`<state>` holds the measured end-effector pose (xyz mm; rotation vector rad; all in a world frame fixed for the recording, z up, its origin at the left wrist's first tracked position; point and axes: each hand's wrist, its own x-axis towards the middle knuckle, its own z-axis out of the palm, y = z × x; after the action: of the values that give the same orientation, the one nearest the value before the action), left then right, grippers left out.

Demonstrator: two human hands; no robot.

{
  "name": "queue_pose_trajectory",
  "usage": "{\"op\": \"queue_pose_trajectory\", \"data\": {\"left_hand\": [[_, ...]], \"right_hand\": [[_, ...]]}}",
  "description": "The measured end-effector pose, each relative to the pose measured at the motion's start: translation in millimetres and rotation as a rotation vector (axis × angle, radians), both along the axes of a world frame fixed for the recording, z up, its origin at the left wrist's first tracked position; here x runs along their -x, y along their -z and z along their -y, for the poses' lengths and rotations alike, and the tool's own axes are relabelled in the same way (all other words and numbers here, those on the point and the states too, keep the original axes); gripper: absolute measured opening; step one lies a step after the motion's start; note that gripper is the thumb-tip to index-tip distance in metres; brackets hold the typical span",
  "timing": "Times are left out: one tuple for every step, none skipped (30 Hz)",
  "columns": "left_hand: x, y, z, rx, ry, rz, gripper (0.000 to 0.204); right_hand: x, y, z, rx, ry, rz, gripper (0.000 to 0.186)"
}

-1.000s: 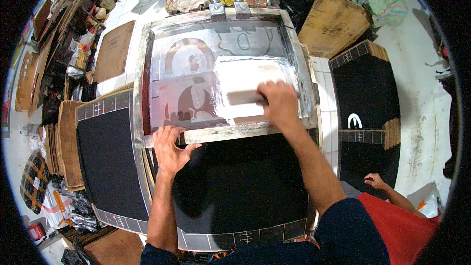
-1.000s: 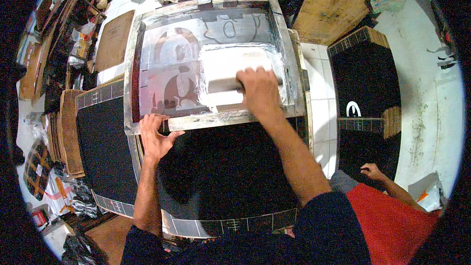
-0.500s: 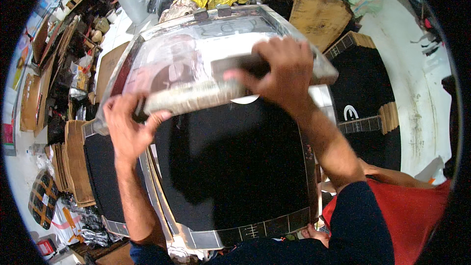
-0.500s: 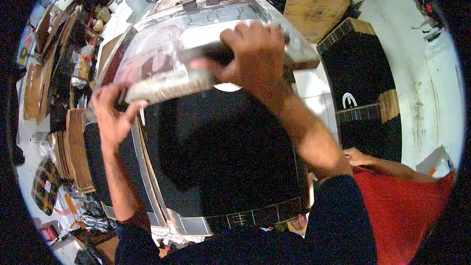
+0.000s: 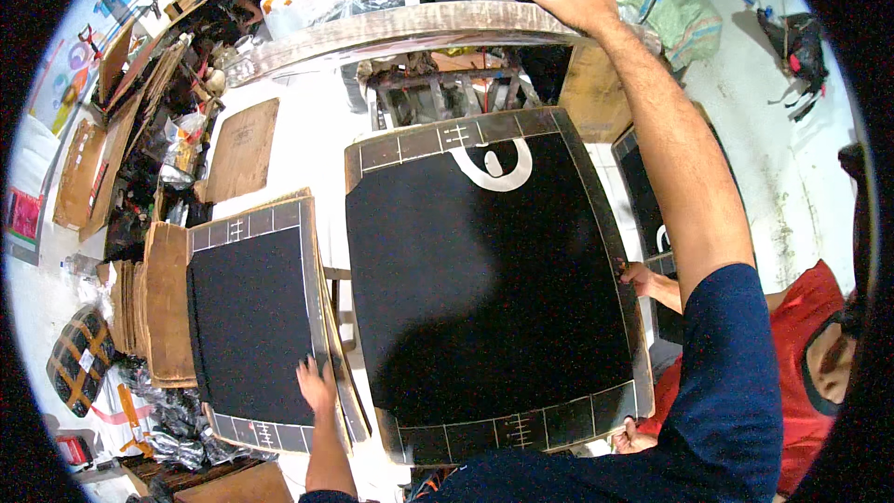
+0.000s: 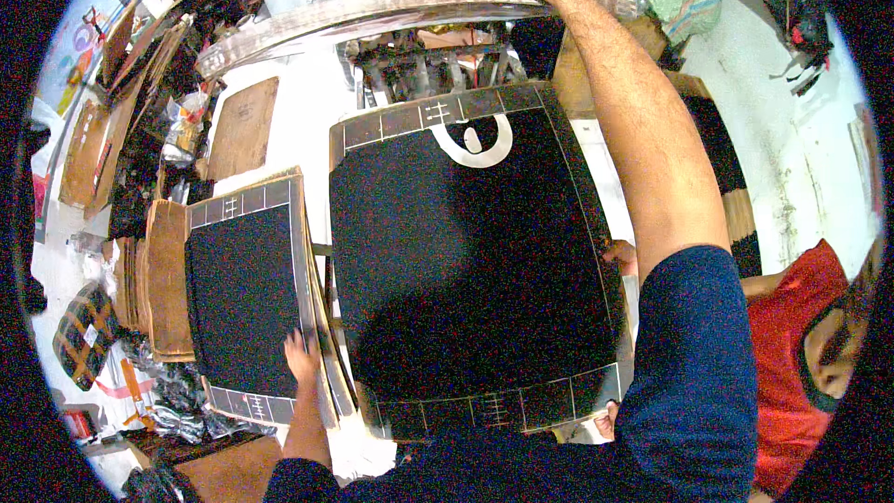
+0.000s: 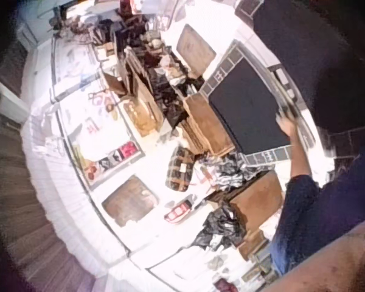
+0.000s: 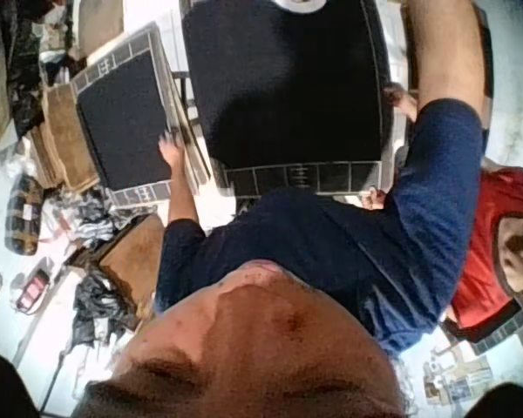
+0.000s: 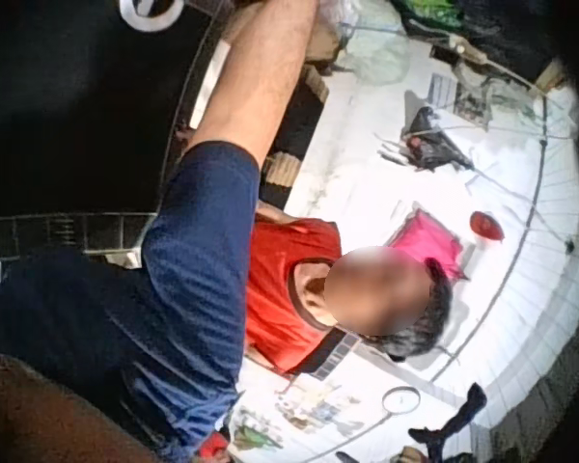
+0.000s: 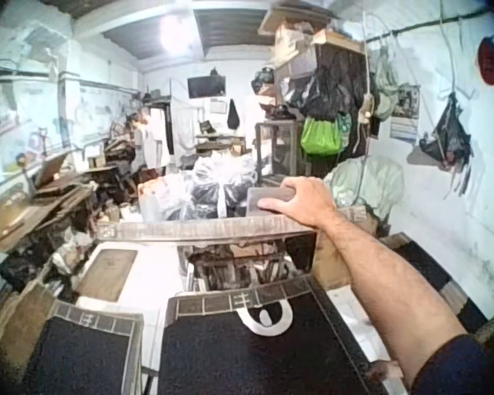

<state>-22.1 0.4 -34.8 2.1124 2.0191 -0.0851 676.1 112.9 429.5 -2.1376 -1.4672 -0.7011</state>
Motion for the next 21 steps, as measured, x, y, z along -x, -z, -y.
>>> {"op": "queue_pose_trajectory", "data": {"left_hand": [[23.6,19.1,31.8,0.059,-0.026,-0.011,0.066],[39.4,32.7,59.7,0.158,-0.07,-0.047,0.067],[52.1,42.1,76.7,0.136,-0.091,0.003,0.066],[60.2,47.4,91.6,0.089,-0.093,0.049,0.066],[64.1,50.9,97.8,0.025,-0.071,0.069,0.071],[64.8,50.6,99.3,0.02,-0.058,0.012,0.073],[64.1,49.2,98.6,0.075,-0.047,-0.065,0.074],[62.8,46.1,94.3,0.104,-0.046,-0.145,0.075],[61.3,41.9,89.7,0.124,-0.006,-0.189,0.078],[59.3,37.5,84.4,0.058,0.139,-0.2,0.079],[59.4,31.5,78.7,0.061,0.259,-0.23,0.08],[58.6,26.0,75.2,0.137,0.348,-0.278,0.082],[58.5,20.5,71.0,0.167,0.389,-0.266,0.087],[58.2,15.1,68.5,0.149,0.401,-0.158,0.086],[55.6,11.6,65.9,0.188,0.38,-0.099,0.085],[56.5,5.3,65.4,0.189,0.359,-0.094,0.084],[51.3,3.1,64.2,0.121,0.425,-0.07,0.081],[47.9,-0.1,61.3,0.067,0.486,-0.161,0.079],[43.4,-4.1,63.0,0.154,0.507,-0.125,0.075],[37.0,-7.2,60.5,0.181,0.502,-0.174,0.076],[32.7,-13.2,61.1,0.12,0.526,-0.243,0.077]], "right_hand": [[-1.6,-2.1,-3.5,0.014,0.026,0.017,0.087],[-3.5,-3.5,-5.3,0.05,0.02,-0.015,0.086],[-4.2,-5.9,-6.2,0.085,0.015,-0.046,0.086],[-5.6,-9.2,-6.0,0.117,0.016,-0.078,0.085],[-4.8,-9.3,-7.1,0.116,0.024,-0.07,0.085],[-4.8,-10.5,-8.5,0.106,0.051,-0.068,0.086],[-5.1,-11.0,-8.2,0.111,0.046,-0.05,0.086],[-4.9,-10.9,-9.8,0.096,0.055,-0.05,0.086],[-5.5,-11.5,-11.0,0.096,0.057,-0.059,0.087],[-6.6,-11.3,-12.5,0.102,0.072,-0.066,0.087],[-8.2,-11.7,-14.3,0.092,0.075,-0.064,0.087],[-10.6,-12.3,-15.7,0.092,0.08,-0.069,0.086],[-12.3,-12.4,-17.1,0.058,0.081,-0.036,0.085],[-15.2,-14.6,-17.3,0.023,0.077,-0.01,0.084],[-15.0,-13.1,-18.5,0.032,0.094,-0.007,0.083],[-17.8,-17.7,-17.5,0.12,-0.004,-0.09,0.081],[-17.2,-16.6,-17.6,0.12,-0.023,-0.107,0.079],[-17.7,-17.9,-17.4,0.116,-0.045,-0.121,0.078],[-17.7,-18.1,-17.4,0.1,-0.038,-0.101,0.078],[-18.0,-18.0,-17.6,0.088,-0.028,-0.082,0.077],[-18.3,-17.0,-17.8,0.051,-0.042,-0.026,0.077]]}}
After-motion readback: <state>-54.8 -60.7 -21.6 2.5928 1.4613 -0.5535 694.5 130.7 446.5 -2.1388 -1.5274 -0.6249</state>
